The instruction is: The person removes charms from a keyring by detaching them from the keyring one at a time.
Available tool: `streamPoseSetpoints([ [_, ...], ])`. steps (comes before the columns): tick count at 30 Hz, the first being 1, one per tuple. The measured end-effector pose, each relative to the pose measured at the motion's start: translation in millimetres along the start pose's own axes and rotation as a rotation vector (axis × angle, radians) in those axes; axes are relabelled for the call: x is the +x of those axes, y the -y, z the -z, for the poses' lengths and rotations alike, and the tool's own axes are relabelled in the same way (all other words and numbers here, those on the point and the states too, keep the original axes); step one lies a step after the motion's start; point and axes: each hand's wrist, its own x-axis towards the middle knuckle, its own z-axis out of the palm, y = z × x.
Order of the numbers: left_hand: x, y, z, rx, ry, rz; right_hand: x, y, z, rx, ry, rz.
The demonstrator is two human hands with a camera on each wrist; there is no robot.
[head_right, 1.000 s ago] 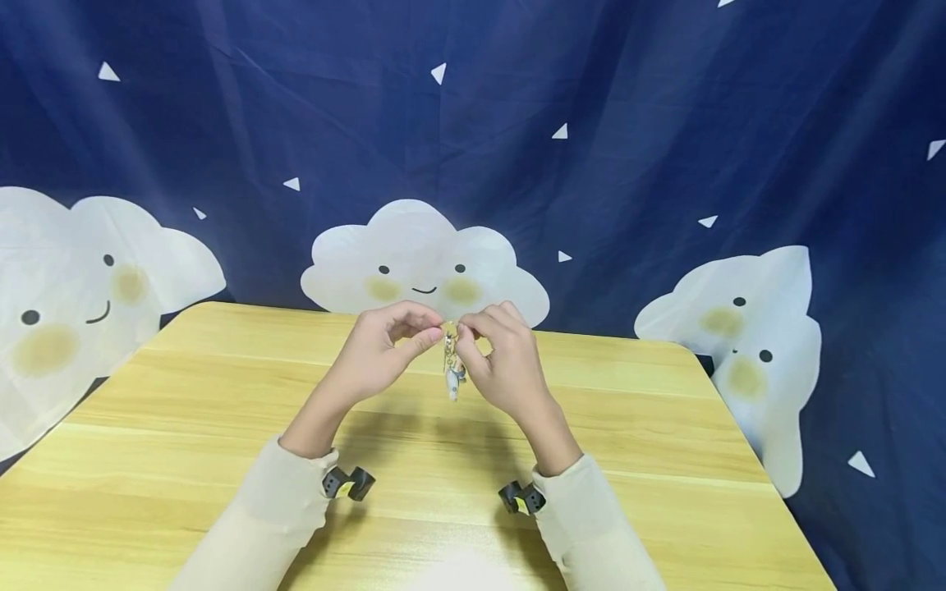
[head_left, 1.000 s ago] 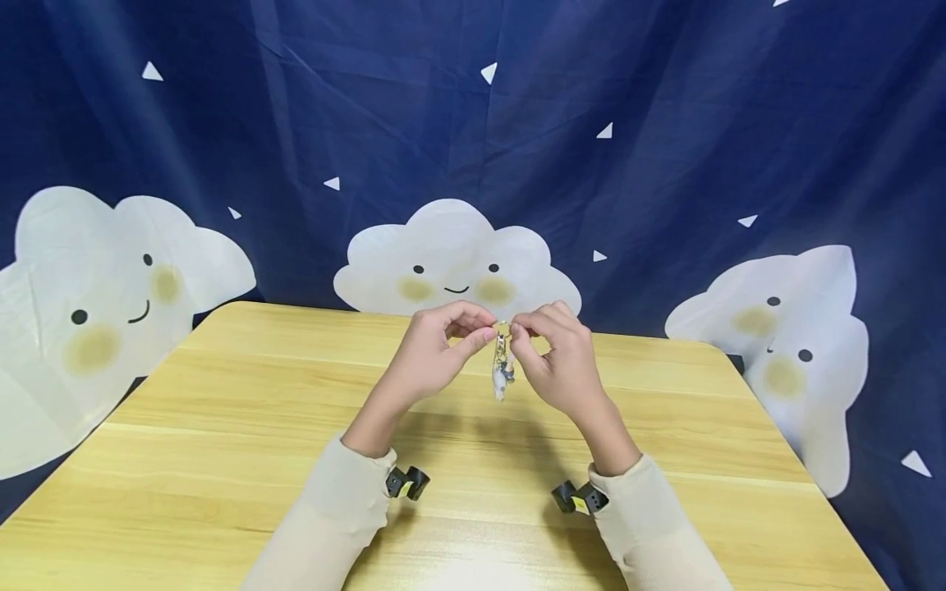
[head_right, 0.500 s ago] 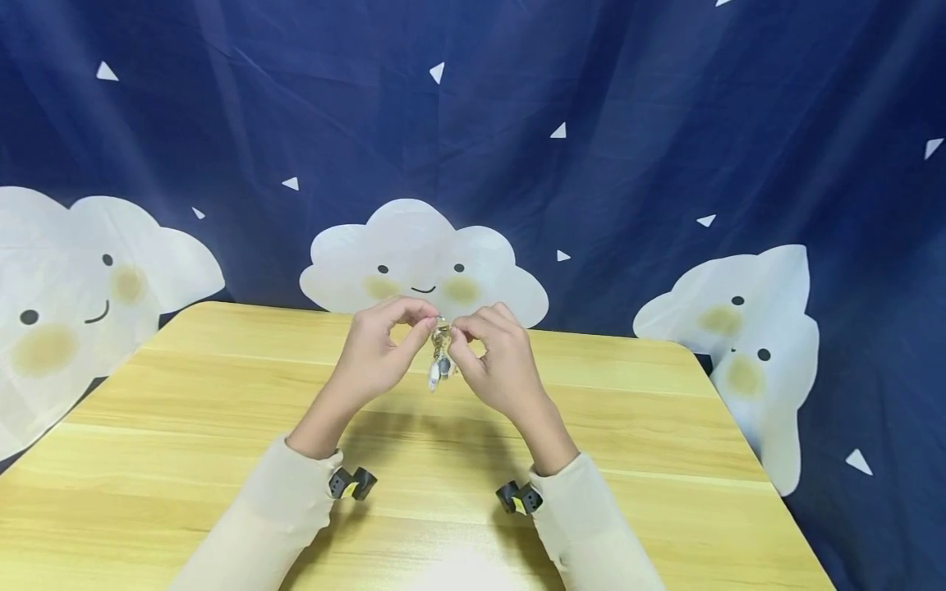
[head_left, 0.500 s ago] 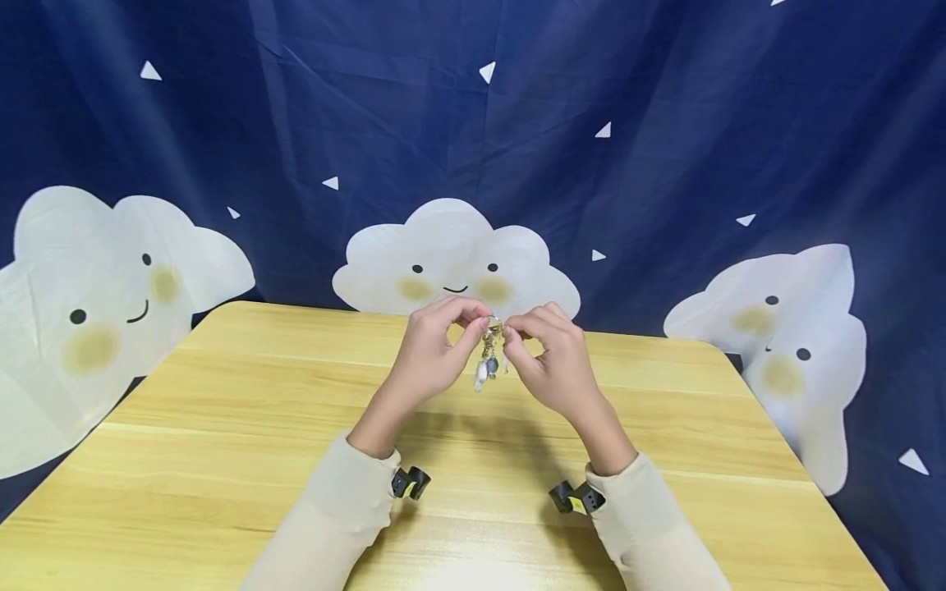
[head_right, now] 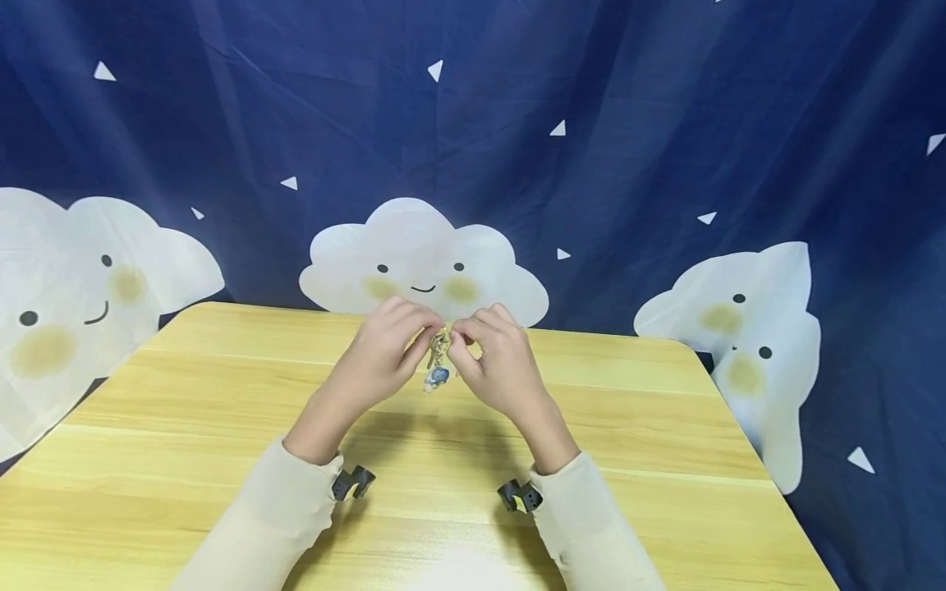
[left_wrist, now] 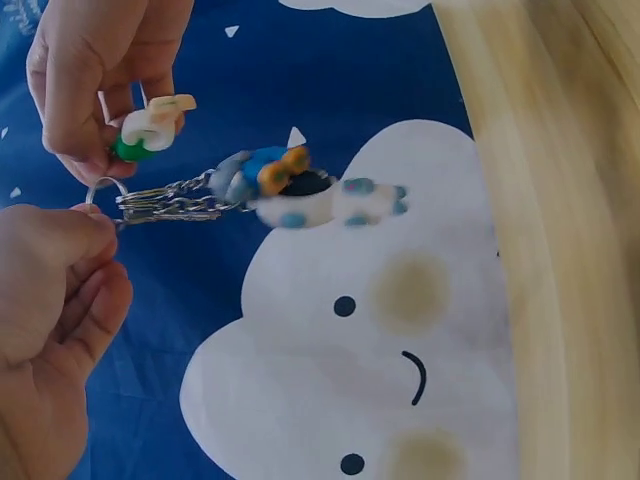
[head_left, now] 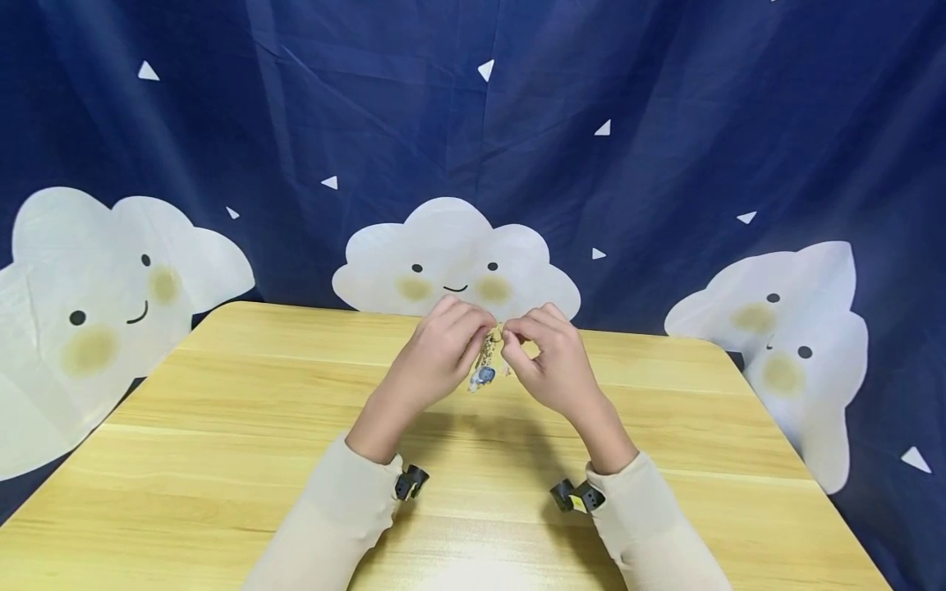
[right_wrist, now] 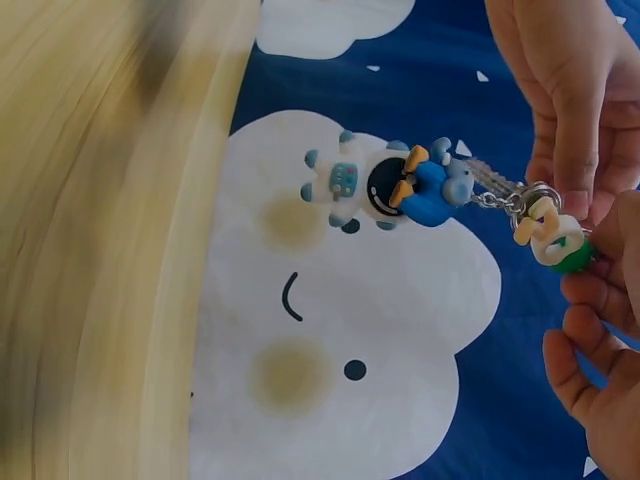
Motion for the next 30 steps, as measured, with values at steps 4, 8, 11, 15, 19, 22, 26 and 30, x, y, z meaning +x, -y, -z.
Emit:
streamPoseSetpoints([
  [4, 1.5, -3.5, 0.8, -0.045, -0.005, 0.056, 0.8, 1.2, 1.4, 0.001, -0.035, -0.002],
  [8, 1.8, -5.2, 0.6, -0.210, -0.046, 0.218, 2.9, 3.6, 2.1, -0.001, -0.101, 0.008],
  [11, 1.5, -5.9, 0.4, -0.373, -0.055, 0.350, 3.8, 4.1, 1.7, -0.008, -0.148, 0.020],
  [15, 0.9, -5.8, 0.1, -0.540, -0.039, 0.476, 4.5, 3.4, 0.7, -0.015, -0.191, 0.040],
  [19, 0.4, -4.3, 0.6, -0.600, -0.023, 0.523, 4.8, 3.5, -0.6, -0.020, -0.202, 0.054],
  [22, 0.5, -3.9, 1.2, -0.585, -0.015, 0.531, 4.0, 4.0, -1.3, -0.003, -0.190, 0.042],
  [26, 0.9, -3.6, 1.0, -0.505, -0.010, 0.499, 2.6, 4.3, -1.6, 0.008, -0.163, 0.020],
  [30, 0.8, -3.1, 2.1, -0.416, -0.015, 0.435, 2.2, 4.3, -2.3, 0.007, -0.139, 0.021],
])
